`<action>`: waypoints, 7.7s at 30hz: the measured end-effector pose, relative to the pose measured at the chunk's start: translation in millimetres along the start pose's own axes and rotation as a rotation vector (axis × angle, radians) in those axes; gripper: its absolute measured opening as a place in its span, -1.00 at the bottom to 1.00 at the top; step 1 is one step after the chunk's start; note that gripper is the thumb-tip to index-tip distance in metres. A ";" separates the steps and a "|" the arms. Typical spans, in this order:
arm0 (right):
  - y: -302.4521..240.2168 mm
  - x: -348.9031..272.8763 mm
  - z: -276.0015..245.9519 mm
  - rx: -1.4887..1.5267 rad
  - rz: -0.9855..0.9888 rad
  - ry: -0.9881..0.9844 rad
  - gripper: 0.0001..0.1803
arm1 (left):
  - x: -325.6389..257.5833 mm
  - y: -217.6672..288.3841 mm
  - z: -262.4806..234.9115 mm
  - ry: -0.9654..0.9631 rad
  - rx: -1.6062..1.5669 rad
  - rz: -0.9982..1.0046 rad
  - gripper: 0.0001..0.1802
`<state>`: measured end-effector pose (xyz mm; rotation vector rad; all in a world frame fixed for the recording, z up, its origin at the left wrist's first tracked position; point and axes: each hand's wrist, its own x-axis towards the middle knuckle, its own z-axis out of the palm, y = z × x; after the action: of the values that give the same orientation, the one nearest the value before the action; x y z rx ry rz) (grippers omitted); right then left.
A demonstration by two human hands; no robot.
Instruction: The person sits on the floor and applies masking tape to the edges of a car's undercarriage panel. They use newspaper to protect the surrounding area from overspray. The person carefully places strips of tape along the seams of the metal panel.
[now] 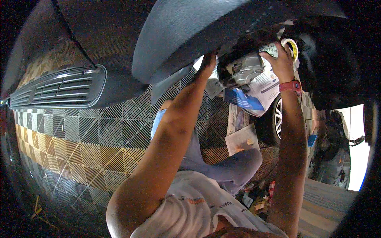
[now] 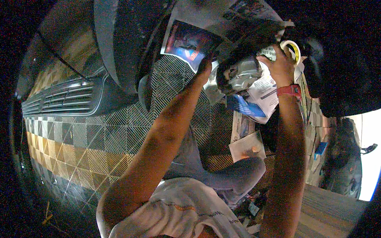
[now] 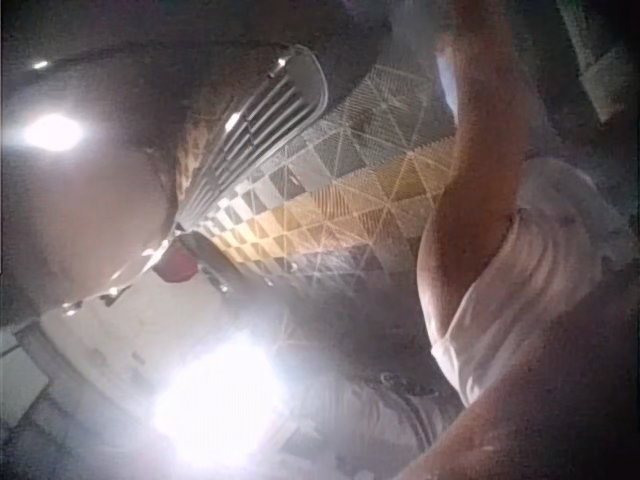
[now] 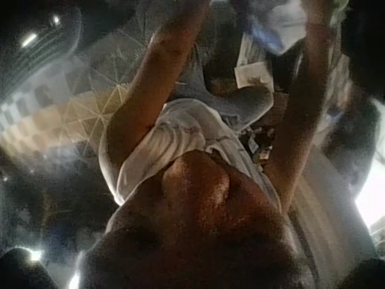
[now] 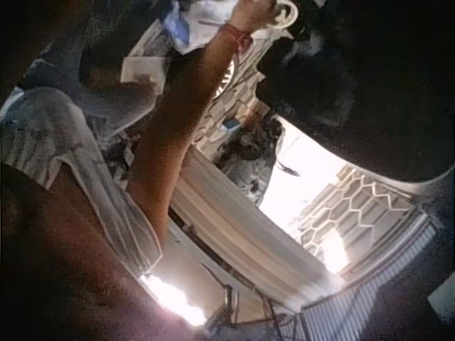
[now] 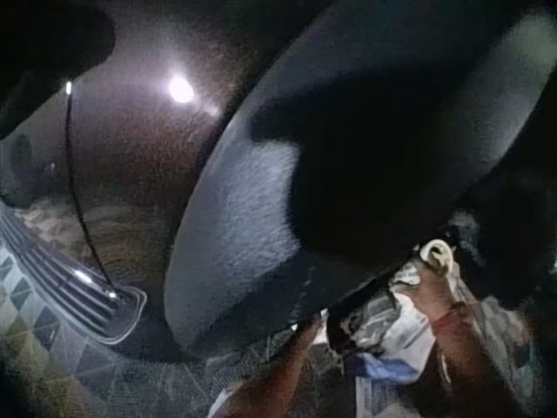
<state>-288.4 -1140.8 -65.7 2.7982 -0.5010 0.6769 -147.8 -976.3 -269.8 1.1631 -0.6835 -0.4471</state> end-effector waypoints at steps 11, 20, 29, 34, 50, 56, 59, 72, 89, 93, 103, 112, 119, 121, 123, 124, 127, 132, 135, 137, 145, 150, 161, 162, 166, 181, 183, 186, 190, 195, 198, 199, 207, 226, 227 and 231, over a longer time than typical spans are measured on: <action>-5.7 5.9 3.4 -0.037 0.017 -0.061 -0.13 | 13.9 -90.9 -11.7 0.005 0.219 -0.130 -0.52; 8.3 0.3 5.6 -0.105 0.031 -0.075 -0.06 | -2.9 -61.8 -13.3 0.019 0.216 -0.141 -0.54; 19.2 2.5 9.9 -0.004 0.013 -0.088 -0.08 | -7.1 -57.4 -19.6 0.023 0.226 -0.148 -0.56; 19.9 4.5 12.3 -0.015 0.006 -0.117 -0.09 | -7.8 -57.7 -24.8 0.032 0.231 -0.151 -0.57; 36.0 -2.9 28.0 -0.172 -0.137 0.055 -0.18 | -5.3 -58.9 -30.7 0.041 0.230 -0.161 -0.61; 16.0 -3.2 11.8 -0.056 -0.159 0.066 -0.29 | -6.8 -59.3 -32.5 0.043 0.225 -0.163 -0.62; 20.8 -4.0 15.9 -0.064 -0.162 0.066 -0.32 | -7.0 -60.3 -34.6 0.047 0.226 -0.167 -0.62; 27.9 -1.0 23.5 -0.112 -0.114 0.016 -0.12 | -5.3 -58.0 -43.3 0.069 0.214 -0.164 -0.64; 13.5 2.8 4.0 0.057 -0.034 -0.142 -0.09 | -51.0 -179.9 -53.2 0.149 -0.054 -0.125 -0.67; 7.8 12.2 6.6 -0.045 -0.035 -0.090 -0.08 | -52.7 -229.1 -35.5 0.189 0.078 -0.147 -0.67; 7.2 4.6 -1.4 0.009 0.054 -0.141 -0.21 | -70.7 -155.8 4.1 -0.101 0.761 -0.096 -0.64; -8.2 8.0 -5.0 0.009 0.119 -0.204 -0.21 | -82.2 -86.5 -2.0 0.015 0.407 -0.265 -0.48; -0.7 5.3 -4.1 0.012 0.073 -0.145 -0.28 | -78.5 -59.1 -4.8 -0.024 0.475 -0.234 -0.49; -16.2 6.0 -10.8 0.058 0.097 -0.192 -0.31 | -77.7 -61.1 -7.1 0.003 0.486 -0.149 -0.52; -14.4 7.6 -8.1 0.135 0.119 -0.249 -0.33 | -74.5 -74.8 -7.4 0.023 0.552 -0.033 -0.55; -10.8 7.3 -10.5 0.137 0.125 -0.265 -0.34 | -73.6 -73.0 -3.5 0.016 0.546 -0.057 -0.56; -1.5 7.8 -4.8 0.107 0.100 -0.277 -0.33 | -72.8 -66.1 -4.1 0.003 0.535 -0.112 -0.57; 25.6 9.2 11.6 0.121 -0.023 -0.206 -0.27 | -73.1 -65.9 -6.4 0.019 0.487 -0.090 -0.57; 20.7 6.1 5.9 0.113 -0.052 -0.197 -0.28 | -72.3 -66.6 -4.1 0.006 0.470 -0.089 -0.56; 17.1 6.8 1.7 0.069 -0.061 -0.205 -0.31 | -71.7 -67.8 -4.1 0.016 0.472 -0.035 -0.56; 9.3 8.1 5.1 0.142 -0.094 -0.197 -0.41 | -71.9 -74.7 -11.3 0.047 0.511 0.033 -0.56; 11.8 6.9 2.8 0.177 -0.061 -0.190 -0.42 | -71.2 -65.5 -8.6 0.023 0.477 -0.021 -0.53; -17.2 5.0 -8.8 0.105 -0.039 -0.166 -0.38 | -78.1 -63.4 -11.3 0.028 0.448 -0.142 -0.48; -18.3 5.6 -9.9 0.107 -0.039 -0.161 -0.38 | -77.8 -65.9 -9.7 0.041 0.443 -0.180 -0.49; -12.9 0.9 -13.8 0.082 -0.009 -0.177 -0.31 | -75.8 -67.7 -5.8 -0.065 0.545 -0.136 -0.57; -8.8 16.8 2.7 -0.106 -0.039 -0.158 -0.09 | -74.1 -149.5 -13.0 -0.153 0.704 -0.088 -0.56; -3.3 18.3 3.5 -0.096 -0.047 -0.154 -0.10 | -68.2 -142.1 -15.9 -0.152 0.853 0.062 -0.52; 22.3 3.1 2.9 -0.084 -0.010 -0.174 -0.12 | -75.5 -73.0 1.7 -0.077 0.485 -0.290 -0.40; 4.8 11.0 -2.4 0.017 -0.017 -0.202 -0.16 | -69.6 -32.3 -1.8 0.077 0.404 -0.150 -0.28; 2.1 9.9 2.3 0.029 -0.023 -0.141 -0.19 | -60.3 -24.5 2.9 -0.005 0.354 0.123 -0.18; 3.7 9.4 2.4 0.007 0.010 -0.164 -0.21 | -63.5 -17.9 8.8 -0.017 0.303 0.056 -0.18; 4.3 8.6 1.9 -0.006 0.027 -0.181 -0.21 | -63.4 -17.6 9.7 -0.007 0.309 0.063 -0.19; 1.8 10.2 2.3 0.015 0.013 -0.184 -0.20 | -62.1 -21.5 8.8 0.041 0.312 0.108 -0.24; 12.4 15.7 5.8 -0.001 0.047 -0.227 -0.03 | -51.3 -152.5 22.8 0.323 0.253 -0.049 -0.69; 12.7 14.6 6.6 0.018 0.050 -0.245 -0.02 | -53.5 -143.4 21.9 0.298 0.276 -0.100 -0.69; 18.1 6.9 7.6 -0.031 0.061 -0.185 -0.06 | -63.2 -101.3 24.6 0.246 0.213 -0.244 -0.65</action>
<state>-286.3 -1161.5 -66.7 2.8408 -0.6267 0.4187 -207.9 -987.2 -375.2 1.4838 -0.3829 -0.4333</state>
